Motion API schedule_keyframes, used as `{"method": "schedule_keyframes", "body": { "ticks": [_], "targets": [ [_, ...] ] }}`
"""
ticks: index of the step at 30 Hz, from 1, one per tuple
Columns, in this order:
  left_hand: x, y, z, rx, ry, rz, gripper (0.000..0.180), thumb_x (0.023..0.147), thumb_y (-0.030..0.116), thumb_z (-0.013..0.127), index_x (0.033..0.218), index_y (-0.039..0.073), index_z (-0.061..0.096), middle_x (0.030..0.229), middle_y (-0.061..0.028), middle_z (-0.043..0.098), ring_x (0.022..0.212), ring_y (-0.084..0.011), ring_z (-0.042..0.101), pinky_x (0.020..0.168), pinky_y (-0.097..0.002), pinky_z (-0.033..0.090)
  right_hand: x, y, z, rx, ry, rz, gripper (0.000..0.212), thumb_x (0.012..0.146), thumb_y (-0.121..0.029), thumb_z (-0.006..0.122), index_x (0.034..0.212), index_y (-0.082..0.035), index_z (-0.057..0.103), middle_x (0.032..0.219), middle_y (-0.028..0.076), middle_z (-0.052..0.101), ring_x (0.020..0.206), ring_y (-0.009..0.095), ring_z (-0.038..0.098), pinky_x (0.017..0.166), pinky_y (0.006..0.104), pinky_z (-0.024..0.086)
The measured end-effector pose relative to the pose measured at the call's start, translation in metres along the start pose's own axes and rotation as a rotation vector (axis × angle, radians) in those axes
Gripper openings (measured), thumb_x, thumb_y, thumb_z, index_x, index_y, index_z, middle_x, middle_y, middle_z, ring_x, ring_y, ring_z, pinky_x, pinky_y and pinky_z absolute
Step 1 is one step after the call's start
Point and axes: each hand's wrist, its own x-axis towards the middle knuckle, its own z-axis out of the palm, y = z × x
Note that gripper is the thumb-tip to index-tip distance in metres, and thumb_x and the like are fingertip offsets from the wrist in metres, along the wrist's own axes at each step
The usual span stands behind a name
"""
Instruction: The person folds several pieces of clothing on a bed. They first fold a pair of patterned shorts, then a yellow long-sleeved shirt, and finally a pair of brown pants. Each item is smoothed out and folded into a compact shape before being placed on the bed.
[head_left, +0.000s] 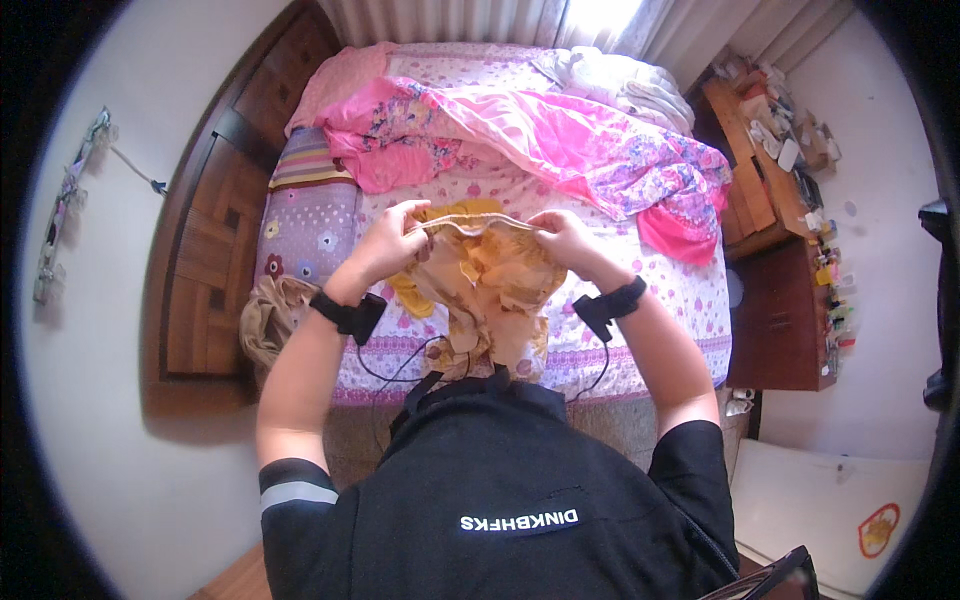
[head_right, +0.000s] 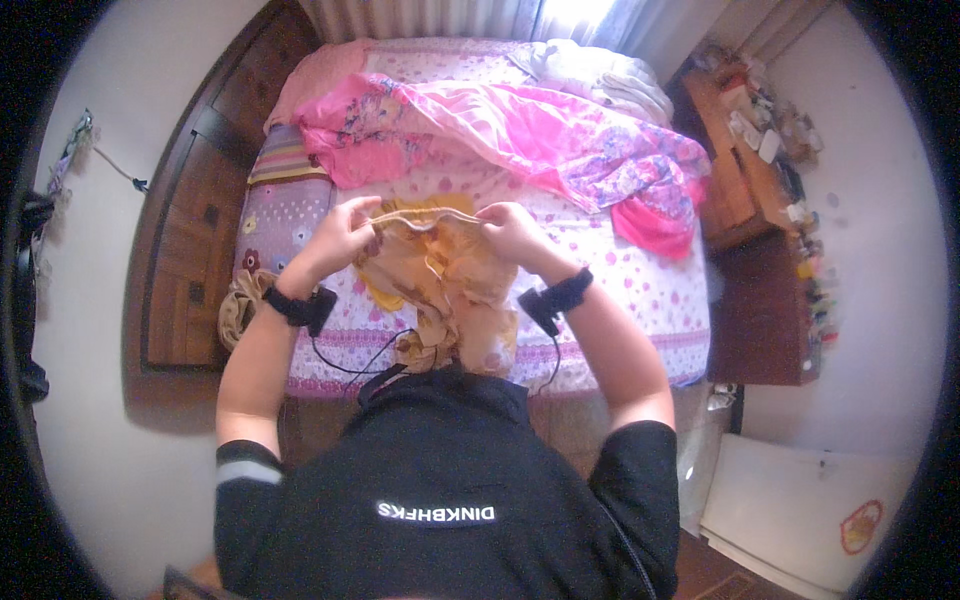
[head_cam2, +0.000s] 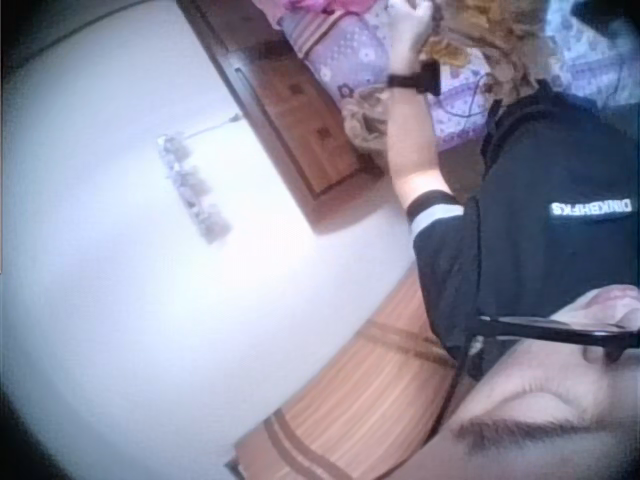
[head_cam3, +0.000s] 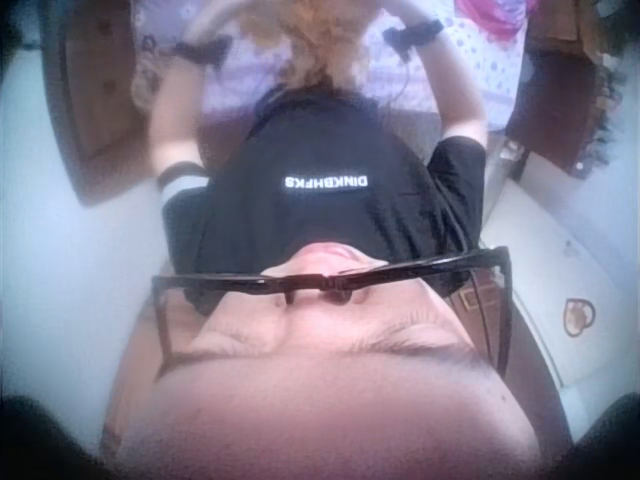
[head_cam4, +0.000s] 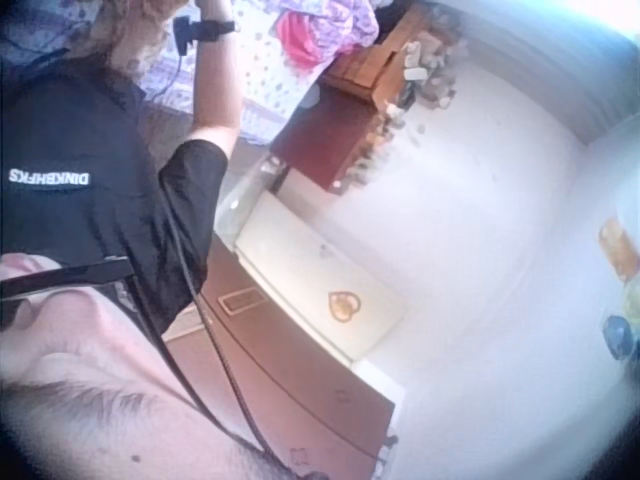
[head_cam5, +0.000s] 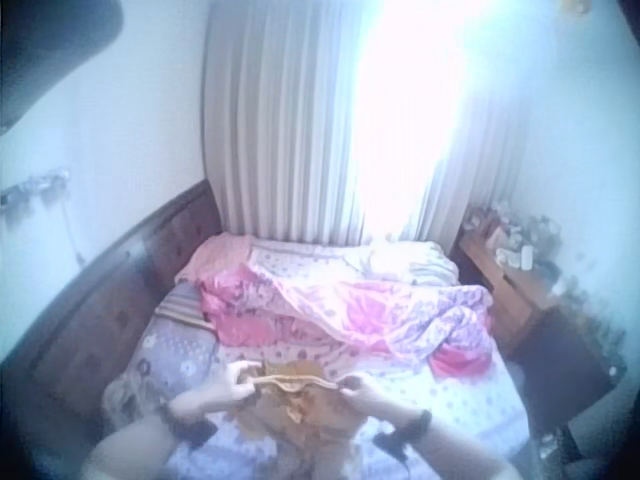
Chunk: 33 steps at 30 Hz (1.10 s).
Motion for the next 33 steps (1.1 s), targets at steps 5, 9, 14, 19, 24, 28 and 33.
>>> {"method": "schedule_keyframes", "body": {
  "ticks": [5,9,14,19,24,28,33],
  "targets": [
    [-0.035,0.023,-0.015,0.641,-0.233,0.442,0.03,0.079,0.008,0.064,0.107,0.003,0.073,0.083,-0.0167,0.071,0.075,-0.0305,0.071,0.07,-0.0387,0.056,-0.044,-0.026,-0.017,-0.395,-0.261,-0.228,0.02,0.092,-0.011,0.062,0.106,-0.002,0.072,0.089,0.017,0.072,0.082,0.026,0.071,0.073,0.0376,0.054],
    [-0.061,0.043,-0.008,0.761,-0.37,0.412,0.008,0.078,0.01,0.064,0.082,0.005,0.067,0.077,-0.0168,0.067,0.076,-0.0381,0.066,0.068,-0.0463,0.053,-0.077,-0.052,-0.01,-0.457,-0.305,-0.501,0.011,0.086,-0.009,0.06,0.089,-0.002,0.068,0.08,0.02,0.066,0.075,0.037,0.065,0.068,0.0436,0.05],
    [-0.08,0.064,-0.007,0.645,-0.335,0.557,0.009,0.078,0.012,0.062,0.077,0.004,0.056,0.071,-0.0175,0.06,0.072,-0.04,0.061,0.063,-0.0472,0.047,-0.097,-0.078,-0.022,-0.326,-0.546,-0.535,0.017,0.095,-0.016,0.058,0.09,-0.001,0.064,0.076,0.019,0.061,0.072,0.034,0.063,0.066,0.0423,0.048],
    [-0.098,0.084,-0.01,0.763,-0.372,0.493,0.023,0.084,0.031,0.072,0.084,0.01,0.062,0.071,-0.0109,0.064,0.07,-0.0311,0.067,0.061,-0.0415,0.05,-0.106,-0.087,-0.021,-0.286,-0.603,-0.54,0.018,0.097,-0.015,0.065,0.107,-0.002,0.071,0.087,0.015,0.07,0.076,0.03,0.067,0.069,0.0375,0.052],
    [-0.104,0.082,-0.001,0.733,-0.343,0.604,0.015,0.084,0.018,0.073,0.096,0.01,0.071,0.086,-0.0129,0.068,0.082,-0.0334,0.068,0.069,-0.0403,0.053,-0.108,-0.088,-0.01,-0.251,-0.516,-0.7,0.017,0.096,-0.017,0.062,0.104,-0.003,0.068,0.091,0.018,0.066,0.084,0.034,0.065,0.074,0.0421,0.05],
    [-0.1,0.068,0.009,0.565,-0.351,0.629,0.025,0.087,0.011,0.068,0.112,0.007,0.068,0.099,-0.0152,0.069,0.093,-0.0351,0.067,0.078,-0.0424,0.054,-0.108,-0.087,-0.002,-0.201,-0.58,-0.606,0.02,0.097,-0.016,0.063,0.111,-0.003,0.066,0.094,0.018,0.066,0.087,0.034,0.066,0.076,0.043,0.051],
    [-0.1,0.059,0.021,0.47,-0.441,0.536,0.031,0.088,0.017,0.07,0.117,0.009,0.067,0.099,-0.0151,0.07,0.091,-0.035,0.068,0.076,-0.0412,0.054,-0.109,-0.087,0.008,-0.042,-0.676,-0.483,0.022,0.097,-0.019,0.065,0.113,-0.005,0.067,0.096,0.018,0.07,0.089,0.032,0.068,0.078,0.0409,0.052]
  ]
}}
